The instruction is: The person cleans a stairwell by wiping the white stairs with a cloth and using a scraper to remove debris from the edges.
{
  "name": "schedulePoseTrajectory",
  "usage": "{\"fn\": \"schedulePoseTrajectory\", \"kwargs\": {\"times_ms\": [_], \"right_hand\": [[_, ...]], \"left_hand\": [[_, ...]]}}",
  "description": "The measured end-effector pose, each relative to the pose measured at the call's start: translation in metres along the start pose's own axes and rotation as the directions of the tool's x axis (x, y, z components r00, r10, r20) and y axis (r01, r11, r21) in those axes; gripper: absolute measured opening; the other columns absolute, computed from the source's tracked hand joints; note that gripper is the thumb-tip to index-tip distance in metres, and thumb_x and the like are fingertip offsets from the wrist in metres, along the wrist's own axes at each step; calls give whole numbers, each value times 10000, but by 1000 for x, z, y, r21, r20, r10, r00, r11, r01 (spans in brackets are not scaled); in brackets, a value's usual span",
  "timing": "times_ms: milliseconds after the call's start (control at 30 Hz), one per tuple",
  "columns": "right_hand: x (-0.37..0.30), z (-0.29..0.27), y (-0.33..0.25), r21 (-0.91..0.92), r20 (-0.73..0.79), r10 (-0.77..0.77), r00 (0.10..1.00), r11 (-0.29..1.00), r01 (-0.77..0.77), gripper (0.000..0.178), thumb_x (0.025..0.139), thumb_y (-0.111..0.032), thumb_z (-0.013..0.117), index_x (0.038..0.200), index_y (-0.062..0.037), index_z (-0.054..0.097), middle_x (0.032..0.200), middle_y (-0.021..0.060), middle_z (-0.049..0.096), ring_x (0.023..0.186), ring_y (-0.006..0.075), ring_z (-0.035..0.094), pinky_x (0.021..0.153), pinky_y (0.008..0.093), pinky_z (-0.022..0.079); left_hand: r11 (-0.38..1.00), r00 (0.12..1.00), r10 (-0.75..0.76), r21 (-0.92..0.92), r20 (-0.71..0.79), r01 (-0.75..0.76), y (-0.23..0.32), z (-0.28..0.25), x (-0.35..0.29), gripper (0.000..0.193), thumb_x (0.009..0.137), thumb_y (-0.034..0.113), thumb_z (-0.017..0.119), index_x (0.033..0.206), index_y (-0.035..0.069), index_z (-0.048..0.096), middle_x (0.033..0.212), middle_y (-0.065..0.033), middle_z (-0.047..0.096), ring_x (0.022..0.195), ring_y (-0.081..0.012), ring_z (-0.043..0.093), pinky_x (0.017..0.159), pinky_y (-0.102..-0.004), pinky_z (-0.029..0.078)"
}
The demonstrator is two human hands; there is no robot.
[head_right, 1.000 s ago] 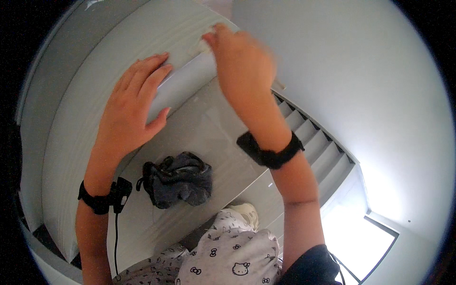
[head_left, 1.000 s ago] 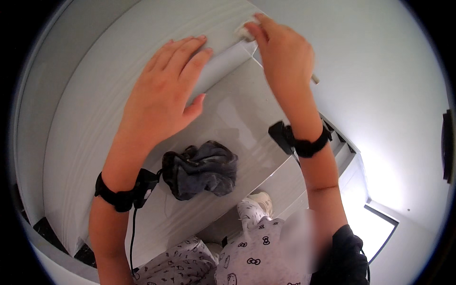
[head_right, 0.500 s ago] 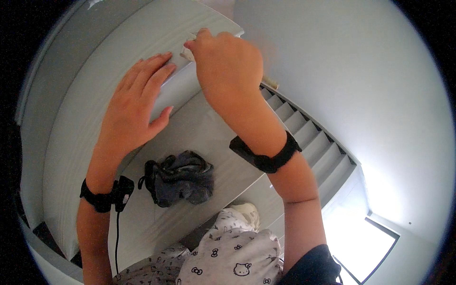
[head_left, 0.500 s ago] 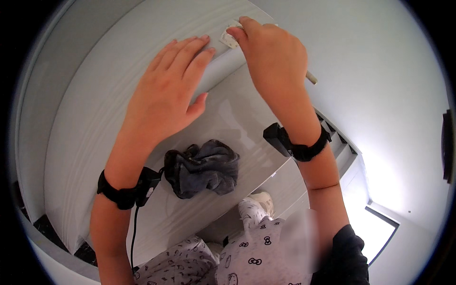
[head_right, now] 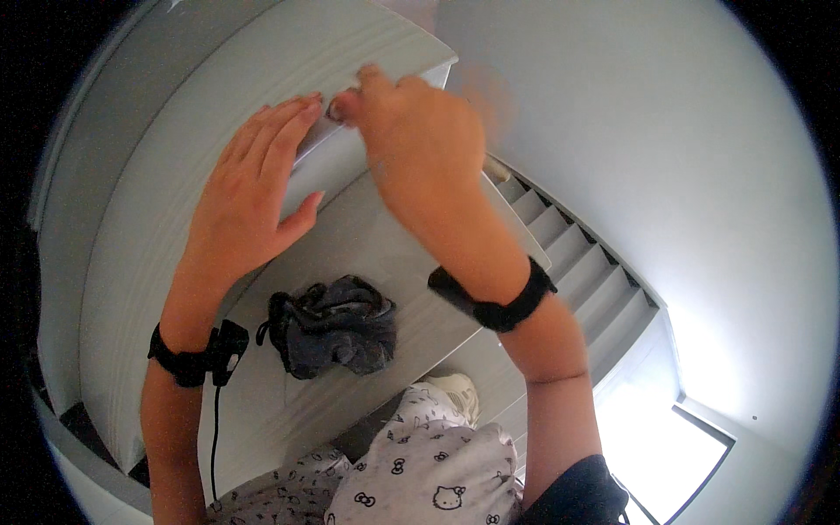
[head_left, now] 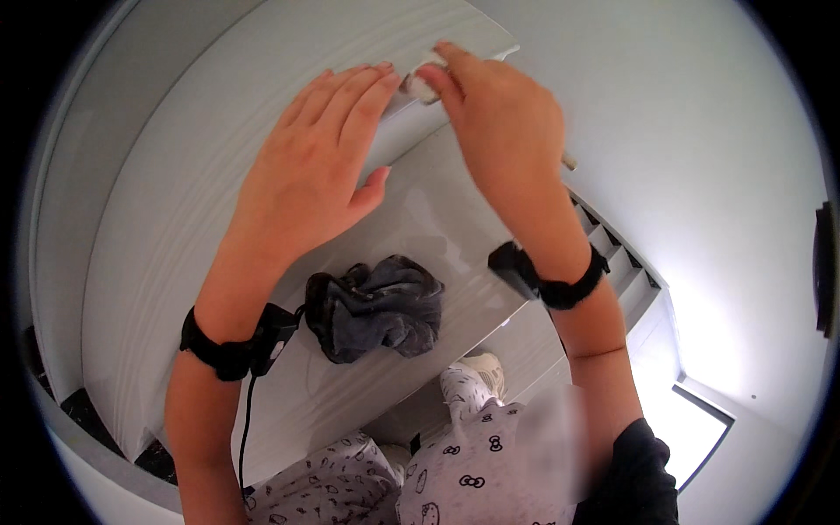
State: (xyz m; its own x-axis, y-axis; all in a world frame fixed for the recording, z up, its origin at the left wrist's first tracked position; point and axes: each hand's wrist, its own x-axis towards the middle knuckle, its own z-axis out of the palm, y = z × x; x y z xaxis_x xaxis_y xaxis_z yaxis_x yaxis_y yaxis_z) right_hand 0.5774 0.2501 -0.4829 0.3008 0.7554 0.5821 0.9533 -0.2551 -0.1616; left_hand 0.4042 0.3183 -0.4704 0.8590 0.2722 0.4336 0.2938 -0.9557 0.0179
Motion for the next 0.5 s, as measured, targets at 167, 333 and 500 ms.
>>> {"fn": "schedulePoseTrajectory", "kwargs": {"times_ms": [167,333,500], "right_hand": [[-1,-5,7,531,-88,163,983,842,-92,374,857,-323,641,1127,-65,639,729,130,653,662,286,639,574,396,491],[-19,3,22,508,-230,125,965,861,9,474,821,-258,703,1192,1,562,790,119,642,701,283,608,621,364,469],[-28,7,-8,624,-134,169,976,780,-49,383,794,-212,723,1098,-21,589,799,115,630,736,289,600,639,379,460]], "left_hand": [[999,999,-35,-26,-15,34,-6,-6,2,718,648,80,710,1301,11,418,1296,-126,489,1168,-309,484,1044,-403,381],[999,999,-27,-30,-31,26,-3,-6,6,723,648,69,704,1307,8,412,1297,-136,484,1167,-320,482,1019,-398,395],[994,994,-65,-99,-92,56,-7,-7,6,727,657,47,687,1322,6,394,1281,-179,480,1182,-339,473,1004,-405,400]]}}
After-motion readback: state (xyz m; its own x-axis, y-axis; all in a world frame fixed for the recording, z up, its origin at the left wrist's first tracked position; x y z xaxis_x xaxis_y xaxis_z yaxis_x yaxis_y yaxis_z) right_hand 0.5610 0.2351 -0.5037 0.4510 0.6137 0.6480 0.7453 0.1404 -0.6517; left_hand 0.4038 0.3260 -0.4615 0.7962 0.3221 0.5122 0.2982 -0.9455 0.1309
